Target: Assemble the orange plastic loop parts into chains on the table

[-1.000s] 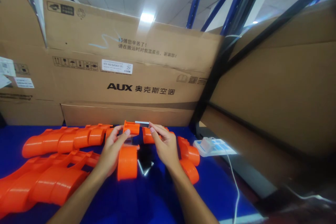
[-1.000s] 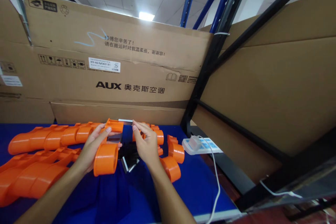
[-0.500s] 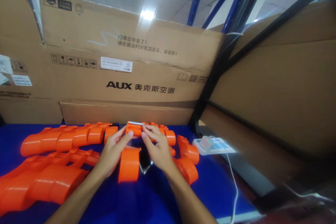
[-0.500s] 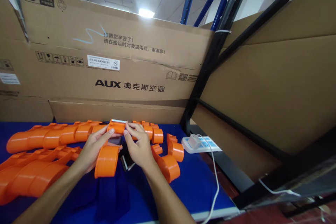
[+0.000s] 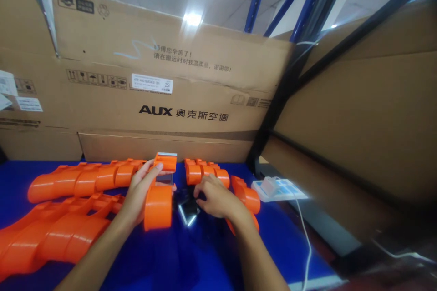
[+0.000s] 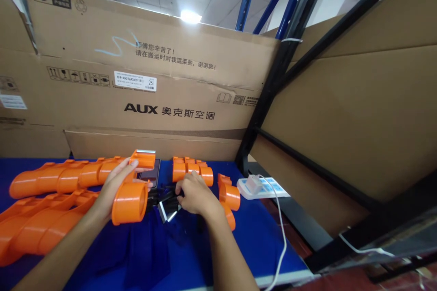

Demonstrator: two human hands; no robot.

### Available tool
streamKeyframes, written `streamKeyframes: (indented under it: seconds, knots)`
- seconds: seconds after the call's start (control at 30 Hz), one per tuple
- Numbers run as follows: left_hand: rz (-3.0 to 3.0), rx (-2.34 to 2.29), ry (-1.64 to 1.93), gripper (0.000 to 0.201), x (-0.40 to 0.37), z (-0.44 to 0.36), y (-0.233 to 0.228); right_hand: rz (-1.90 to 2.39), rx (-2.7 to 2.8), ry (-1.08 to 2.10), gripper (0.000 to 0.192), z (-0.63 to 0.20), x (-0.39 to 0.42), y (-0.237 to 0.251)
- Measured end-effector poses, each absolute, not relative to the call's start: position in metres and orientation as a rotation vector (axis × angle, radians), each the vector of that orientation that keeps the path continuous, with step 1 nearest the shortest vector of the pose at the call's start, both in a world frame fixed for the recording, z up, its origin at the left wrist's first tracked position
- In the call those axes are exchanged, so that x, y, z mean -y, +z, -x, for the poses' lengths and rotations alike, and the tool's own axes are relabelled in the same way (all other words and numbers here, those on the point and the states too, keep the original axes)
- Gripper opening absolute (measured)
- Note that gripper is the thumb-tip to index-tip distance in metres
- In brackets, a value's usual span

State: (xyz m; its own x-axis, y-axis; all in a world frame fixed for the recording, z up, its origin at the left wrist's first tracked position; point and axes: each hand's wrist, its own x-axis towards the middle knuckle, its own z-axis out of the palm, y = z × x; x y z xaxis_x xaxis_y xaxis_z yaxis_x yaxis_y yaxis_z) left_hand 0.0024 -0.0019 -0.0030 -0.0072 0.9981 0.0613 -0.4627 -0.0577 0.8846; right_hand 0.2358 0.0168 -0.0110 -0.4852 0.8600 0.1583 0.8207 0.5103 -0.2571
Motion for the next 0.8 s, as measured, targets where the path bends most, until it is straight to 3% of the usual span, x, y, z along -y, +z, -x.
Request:
streamKeyframes:
  seconds: [0.5,0.8]
  knots:
    - [-0.858,-0.773,1.417,0.045,0.002,-0.009,-0.002,1.465,2.565,0.189,0.013,-0.233,-0.014,-0.005]
    - [-0.894,-0.751,1.435,0.039,0.007,-0.013,-0.001,1.401,2.106,0.020,0.006,-0.235,-0.007,0.021]
